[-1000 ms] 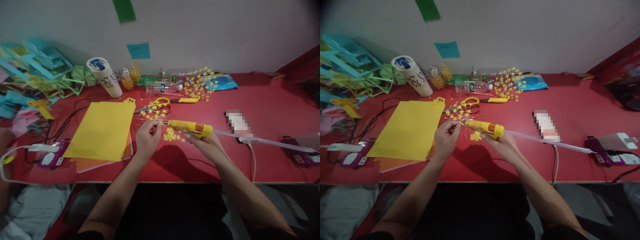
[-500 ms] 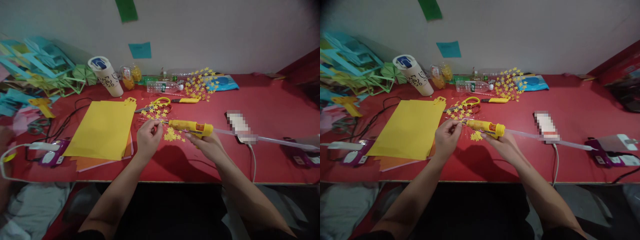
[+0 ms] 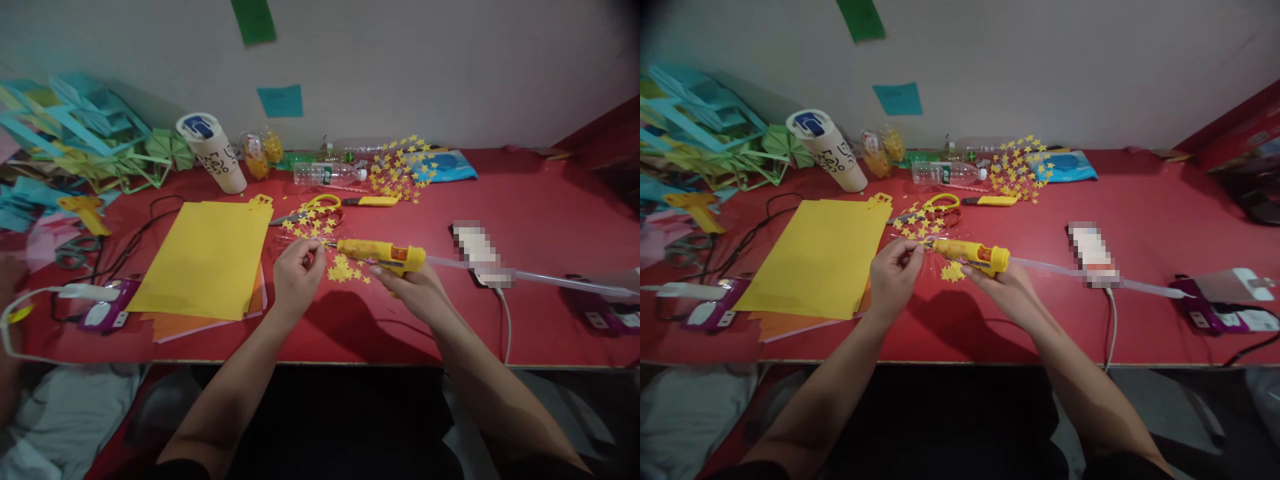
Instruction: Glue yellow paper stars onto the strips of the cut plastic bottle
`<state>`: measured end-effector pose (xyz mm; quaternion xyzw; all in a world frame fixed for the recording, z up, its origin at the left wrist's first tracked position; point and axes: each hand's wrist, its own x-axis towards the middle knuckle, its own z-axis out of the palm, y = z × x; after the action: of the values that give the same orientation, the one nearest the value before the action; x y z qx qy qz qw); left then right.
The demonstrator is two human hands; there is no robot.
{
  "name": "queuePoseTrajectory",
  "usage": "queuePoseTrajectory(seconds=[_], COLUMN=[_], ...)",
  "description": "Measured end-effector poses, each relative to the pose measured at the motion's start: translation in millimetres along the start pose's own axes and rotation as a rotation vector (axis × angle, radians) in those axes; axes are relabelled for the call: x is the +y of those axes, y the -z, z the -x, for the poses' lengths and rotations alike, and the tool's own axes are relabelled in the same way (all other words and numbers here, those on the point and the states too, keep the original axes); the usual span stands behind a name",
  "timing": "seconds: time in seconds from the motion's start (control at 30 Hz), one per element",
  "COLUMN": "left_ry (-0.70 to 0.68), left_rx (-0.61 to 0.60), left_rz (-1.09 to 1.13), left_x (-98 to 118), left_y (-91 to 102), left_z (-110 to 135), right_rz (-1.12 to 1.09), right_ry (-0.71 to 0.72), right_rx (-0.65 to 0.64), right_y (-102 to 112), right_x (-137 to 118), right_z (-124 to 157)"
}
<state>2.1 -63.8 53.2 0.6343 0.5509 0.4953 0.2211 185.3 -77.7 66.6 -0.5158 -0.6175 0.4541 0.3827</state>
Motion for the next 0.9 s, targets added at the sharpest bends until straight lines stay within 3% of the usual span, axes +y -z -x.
queuePoseTrajectory(seconds=[0.63, 0.77, 0.9], left_ry=[-0.105, -0.244, -0.514], left_rx=[0.045, 0.086, 0.126], left_rz=[-0.033, -0.145, -0.276], left_x=[0.9, -2.6, -7.0], left_y=[0.5, -0.1, 0.5], left_z=[-1.6, -1.6, 0.9], right_rz=[0.003, 0.079, 0.2], right_ry=[0.033, 0.029, 0.138], right_rx=[-0.002, 0.009, 0.02], right_y=[0.7, 1.2, 4.9], right_x=[-7.1, -7.5, -4.5], right_z=[0.8, 3.4, 3.6])
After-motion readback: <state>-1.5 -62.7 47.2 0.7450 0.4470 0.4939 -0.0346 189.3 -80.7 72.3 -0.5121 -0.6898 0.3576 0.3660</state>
